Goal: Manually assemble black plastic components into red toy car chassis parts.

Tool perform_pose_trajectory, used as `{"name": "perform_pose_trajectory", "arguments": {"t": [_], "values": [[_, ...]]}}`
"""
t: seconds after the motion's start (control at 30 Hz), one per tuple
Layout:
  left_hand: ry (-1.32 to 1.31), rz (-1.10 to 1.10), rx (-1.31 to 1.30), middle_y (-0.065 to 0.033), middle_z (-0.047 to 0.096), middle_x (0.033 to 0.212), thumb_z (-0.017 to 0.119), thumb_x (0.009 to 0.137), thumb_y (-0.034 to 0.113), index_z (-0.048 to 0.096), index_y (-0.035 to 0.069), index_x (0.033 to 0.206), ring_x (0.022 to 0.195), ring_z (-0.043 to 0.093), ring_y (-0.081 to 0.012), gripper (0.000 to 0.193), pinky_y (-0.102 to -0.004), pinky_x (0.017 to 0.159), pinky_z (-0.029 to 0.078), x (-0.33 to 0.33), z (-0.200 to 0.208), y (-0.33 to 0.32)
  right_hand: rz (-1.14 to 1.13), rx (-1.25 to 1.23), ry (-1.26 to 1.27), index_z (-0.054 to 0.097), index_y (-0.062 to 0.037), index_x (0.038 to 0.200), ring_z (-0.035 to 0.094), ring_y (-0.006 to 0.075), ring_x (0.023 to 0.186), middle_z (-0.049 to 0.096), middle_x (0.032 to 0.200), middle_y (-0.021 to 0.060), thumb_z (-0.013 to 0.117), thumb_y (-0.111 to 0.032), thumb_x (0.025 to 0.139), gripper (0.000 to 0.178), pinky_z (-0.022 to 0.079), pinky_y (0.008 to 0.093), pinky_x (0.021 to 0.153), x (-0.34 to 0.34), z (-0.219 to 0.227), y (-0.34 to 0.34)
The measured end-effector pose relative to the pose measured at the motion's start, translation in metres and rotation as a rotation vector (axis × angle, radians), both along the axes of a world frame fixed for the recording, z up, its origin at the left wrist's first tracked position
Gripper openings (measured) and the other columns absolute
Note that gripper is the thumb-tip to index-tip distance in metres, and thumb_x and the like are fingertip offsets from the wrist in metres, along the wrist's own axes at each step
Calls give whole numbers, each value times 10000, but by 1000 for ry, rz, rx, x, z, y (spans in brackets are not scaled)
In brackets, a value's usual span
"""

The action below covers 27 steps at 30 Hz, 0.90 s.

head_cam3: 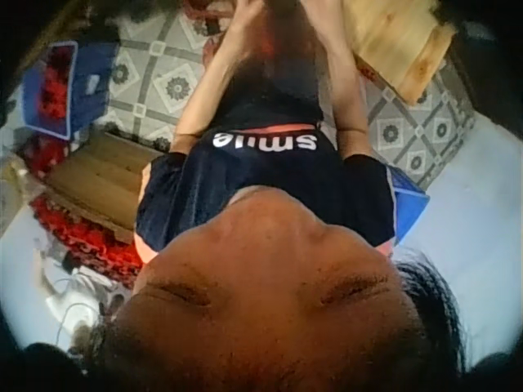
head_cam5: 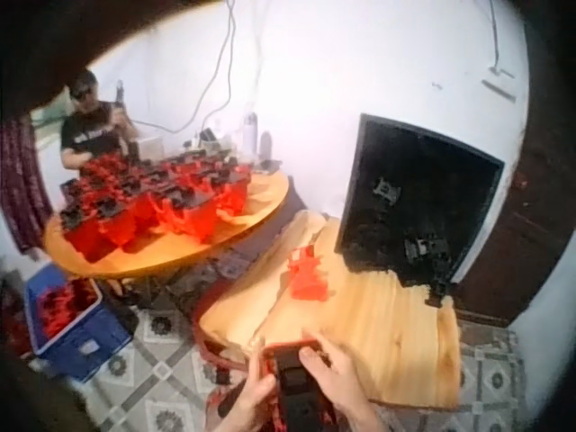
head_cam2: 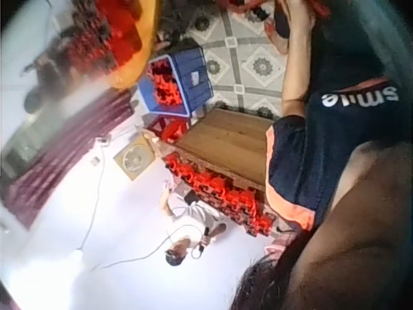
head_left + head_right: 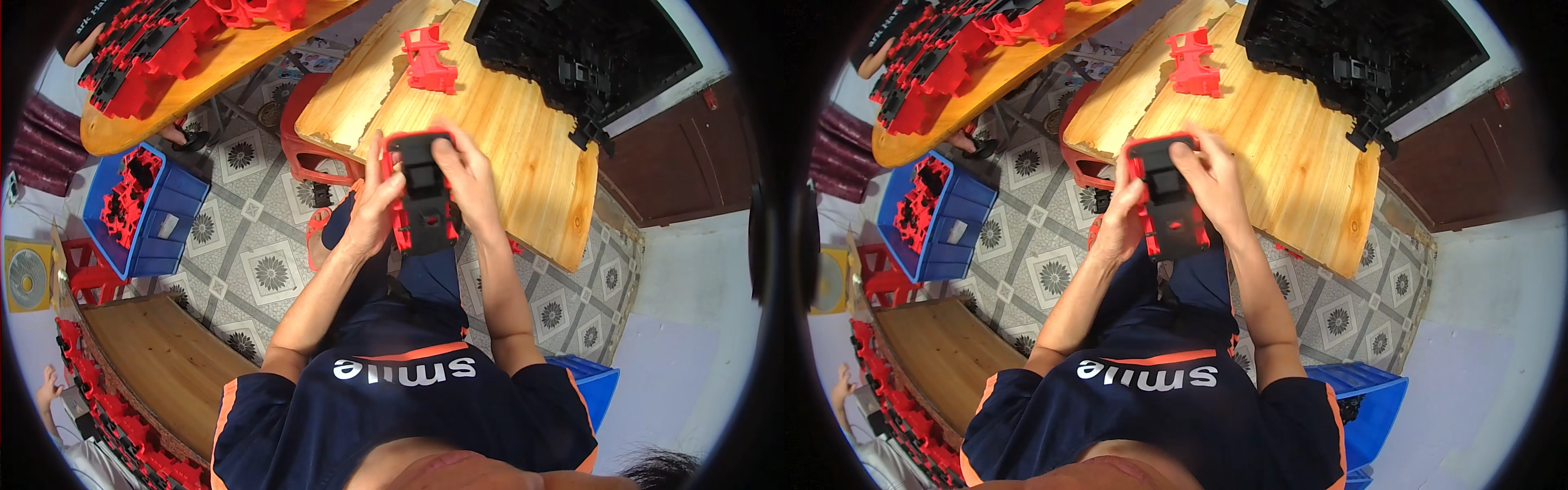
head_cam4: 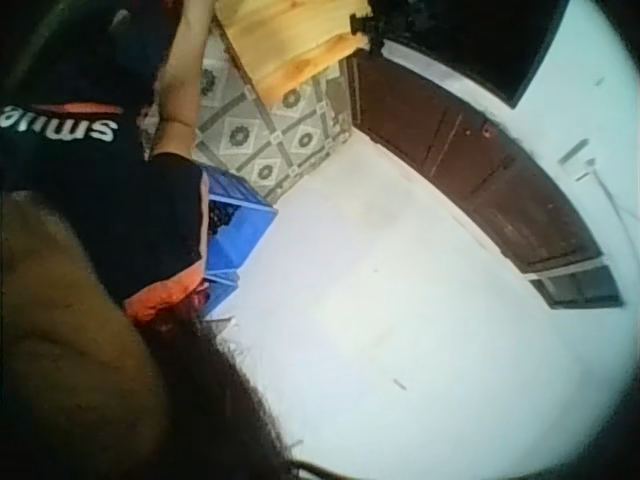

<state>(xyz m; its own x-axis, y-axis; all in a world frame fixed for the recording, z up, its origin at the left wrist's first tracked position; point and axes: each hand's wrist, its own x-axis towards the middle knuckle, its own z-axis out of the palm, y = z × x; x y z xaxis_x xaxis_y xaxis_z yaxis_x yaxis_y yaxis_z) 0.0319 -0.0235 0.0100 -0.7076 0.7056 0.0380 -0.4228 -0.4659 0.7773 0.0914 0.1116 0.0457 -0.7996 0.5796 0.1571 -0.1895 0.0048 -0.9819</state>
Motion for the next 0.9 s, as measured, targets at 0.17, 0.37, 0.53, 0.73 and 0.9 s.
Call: {"name": "perform_pose_trajectory", "arguments": {"t": [0.17,0.37,0.53,0.73,0.9], "values": [[232,197,-203,-167,428,1381,517,993,336,244,34,1494,1262,436,-204,645,-318,1064,349,-6,-3,4,95,249,-38,637,10,1134,564,215,1111,600,1192,131,678,-263,924,347,430,326,962,-13,-1,-3],[77,418,4,-80,519,1219,545,973,246,387,30,1379,1128,503,-160,486,-304,983,418,-18,20,-14,366,1,135,326,0,1465,467,220,1285,428,1436,125,517,-544,951,772,370,334,1077,0,-29,-17],[429,352,-70,-130,428,1367,600,929,325,307,74,1433,1298,399,-216,635,-363,1102,308,-15,42,-44,410,-90,68,388,-3,1407,511,174,1161,529,1289,95,525,-608,926,785,397,323,1011,-11,7,-39],[592,738,-188,-111,483,1236,674,913,281,403,60,1320,1162,477,-194,537,-344,1012,387,-10,43,-62,436,45,120,477,-26,1232,524,158,1066,550,1156,82,628,-518,920,603,425,306,936,-41,37,-79],[431,913,-27,-129,518,1199,629,936,298,449,54,1262,1122,522,-229,446,-354,978,413,-32,41,-99,704,172,37,328,-32,1443,470,241,1254,476,1361,180,658,-615,830,909,378,351,1049,-62,53,-102]]}}
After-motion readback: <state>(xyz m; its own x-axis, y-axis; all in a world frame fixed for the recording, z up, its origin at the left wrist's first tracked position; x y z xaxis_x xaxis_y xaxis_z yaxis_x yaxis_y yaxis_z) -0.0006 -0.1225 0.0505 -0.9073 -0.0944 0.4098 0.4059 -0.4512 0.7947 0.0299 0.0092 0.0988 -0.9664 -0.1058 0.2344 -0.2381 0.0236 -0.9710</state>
